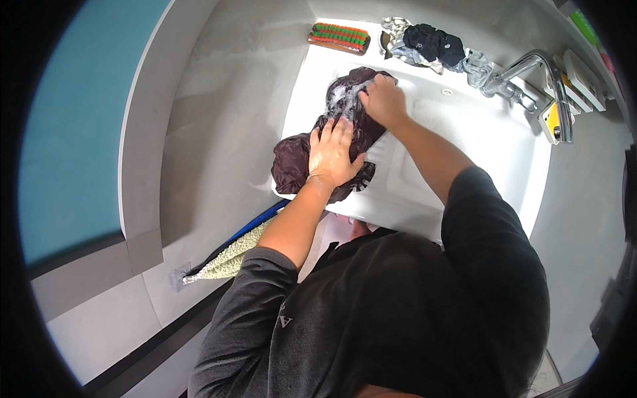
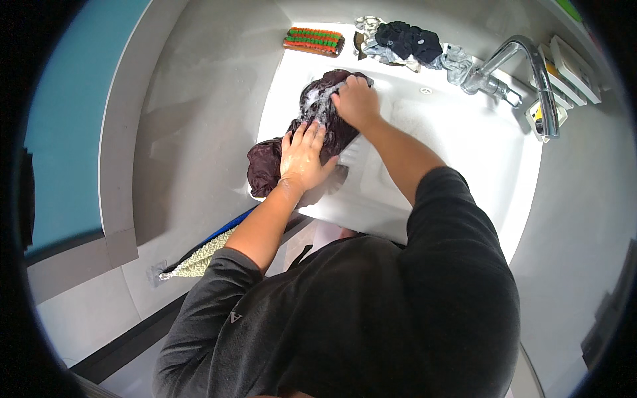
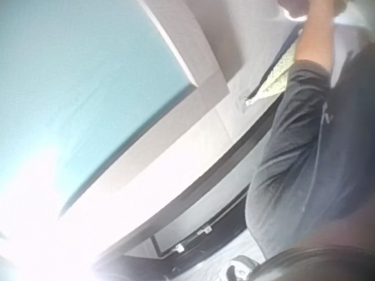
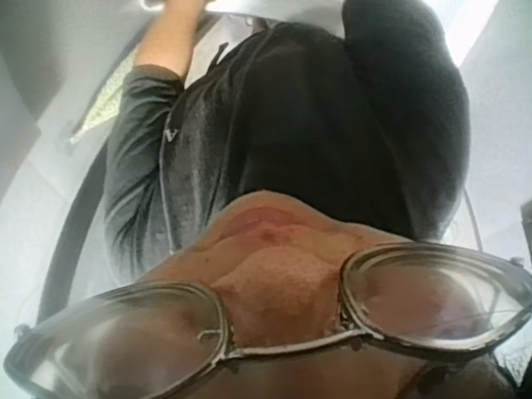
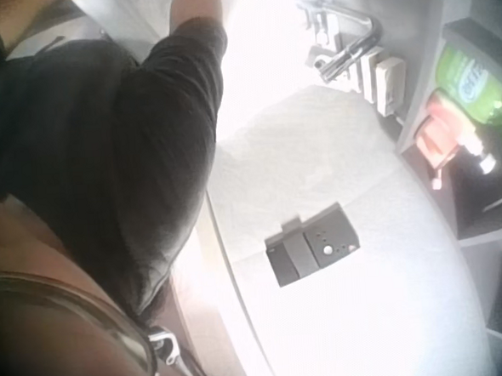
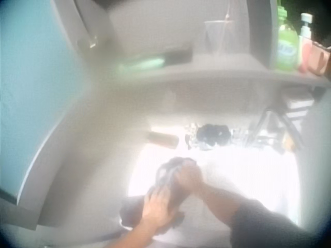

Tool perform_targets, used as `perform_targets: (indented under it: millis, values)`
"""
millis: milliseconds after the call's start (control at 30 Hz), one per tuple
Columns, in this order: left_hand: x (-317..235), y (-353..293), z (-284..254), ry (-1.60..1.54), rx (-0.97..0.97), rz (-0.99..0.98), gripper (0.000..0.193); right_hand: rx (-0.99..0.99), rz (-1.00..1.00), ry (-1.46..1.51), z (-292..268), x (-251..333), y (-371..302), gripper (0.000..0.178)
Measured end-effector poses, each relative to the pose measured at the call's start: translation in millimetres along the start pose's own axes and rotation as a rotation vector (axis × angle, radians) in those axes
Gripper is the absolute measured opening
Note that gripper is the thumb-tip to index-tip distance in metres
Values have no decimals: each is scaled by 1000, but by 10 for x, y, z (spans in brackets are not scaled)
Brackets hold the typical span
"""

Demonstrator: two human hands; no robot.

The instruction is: The person hand washes a dark garment in a white sink, scrubbing and rinsing it under running water. They wring out the item, briefly move to a nearby washing machine, then return to the sink to continue washing and wringing the cloth.

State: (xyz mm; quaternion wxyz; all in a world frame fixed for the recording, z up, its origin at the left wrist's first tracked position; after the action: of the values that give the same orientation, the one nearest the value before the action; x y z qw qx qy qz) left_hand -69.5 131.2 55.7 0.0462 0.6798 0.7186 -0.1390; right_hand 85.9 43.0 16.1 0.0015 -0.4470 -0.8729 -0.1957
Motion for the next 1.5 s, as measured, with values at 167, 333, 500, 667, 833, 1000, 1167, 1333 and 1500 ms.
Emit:
perform_targets:
  millis: [167, 333, 500, 667, 833, 1000, 1167, 1333, 1500]
  values:
    - [38, -36, 50, 108, 81, -11, 73, 248, -94, 33, 77, 339, -302, 27]
    - [-5, 29, -5, 28, 25, -10, 76, 140, 10, 28, 98, -70, -41, 29]
    - [29, -25, 1, 16, 31, -3, 81, 141, -418, -15, 47, 389, -587, 17]
    - [-22, -107, -43, -145, -206, 188, 55, -97, 122, 49, 0, -327, -102, 28]
    - [101, -26, 80, -212, -121, 40, 52, -15, 63, 417, 181, -98, -383, 30]
    - [152, -43, 152, 24, -64, 11, 70, -8, -162, 636, -603, 736, -687, 25]
    - [22, 8, 39, -7, -60, 15, 64, 203, 88, -12, 118, -81, -137, 13]
    - [6, -14, 22, -10, -112, 52, 65, -164, 116, 4, -27, -33, -282, 23]
    - [7, 34, 46, 16, -15, 8, 64, 271, 137, 508, -194, 364, -415, 24]
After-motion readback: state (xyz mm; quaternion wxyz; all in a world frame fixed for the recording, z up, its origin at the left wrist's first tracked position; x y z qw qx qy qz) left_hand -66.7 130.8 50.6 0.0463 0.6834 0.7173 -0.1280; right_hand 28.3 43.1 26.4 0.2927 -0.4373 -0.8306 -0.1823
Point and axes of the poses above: each hand's wrist, its own y-axis towards the middle knuckle, its own z-axis out of the palm, x = y × z, the point moved 4 cm from there along y, towards the middle knuckle, and after that the axes turned 12 degrees about -y, right-handed, at the moved point
